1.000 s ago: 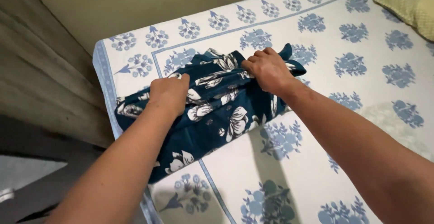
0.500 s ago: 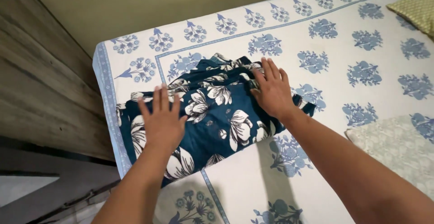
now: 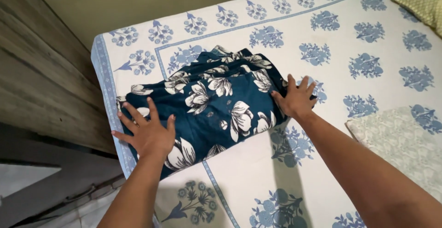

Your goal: The person folds a light blue and white patterned sheet, a dark blue floral sheet, and a white lace cloth on a bed. They then pick up a yellow pillow and place it on a chair, and finally fold the bedsheet covering the mattress.

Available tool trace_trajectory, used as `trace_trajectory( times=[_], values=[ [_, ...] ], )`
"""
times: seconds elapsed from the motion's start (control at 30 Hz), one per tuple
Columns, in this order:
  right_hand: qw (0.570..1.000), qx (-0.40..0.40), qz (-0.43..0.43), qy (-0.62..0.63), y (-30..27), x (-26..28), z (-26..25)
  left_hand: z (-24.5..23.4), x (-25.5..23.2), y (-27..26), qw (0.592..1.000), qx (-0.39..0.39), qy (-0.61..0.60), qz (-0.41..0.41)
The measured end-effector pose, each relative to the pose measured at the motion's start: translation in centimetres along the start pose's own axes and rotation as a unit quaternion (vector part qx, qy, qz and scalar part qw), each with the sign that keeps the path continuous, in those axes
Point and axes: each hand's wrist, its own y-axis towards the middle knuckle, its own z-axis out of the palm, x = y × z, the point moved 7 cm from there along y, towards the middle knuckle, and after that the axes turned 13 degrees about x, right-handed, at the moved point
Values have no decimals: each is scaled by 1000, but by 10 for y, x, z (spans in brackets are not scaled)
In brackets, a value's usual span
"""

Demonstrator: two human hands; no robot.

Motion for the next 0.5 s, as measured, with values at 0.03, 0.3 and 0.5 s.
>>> trace_trajectory(
  times=[0.03,0.3,0.5],
  values=[
    [1000,3,0,-1,2,-4,5,2,-1,1,1000,3,1,-1],
    [984,2,113,137,44,-37,58,0,-3,7,997,19,-66,-37],
    [930,10,216,297,21,-38,63,6,2,16,986,29,-150,-61]
  ],
)
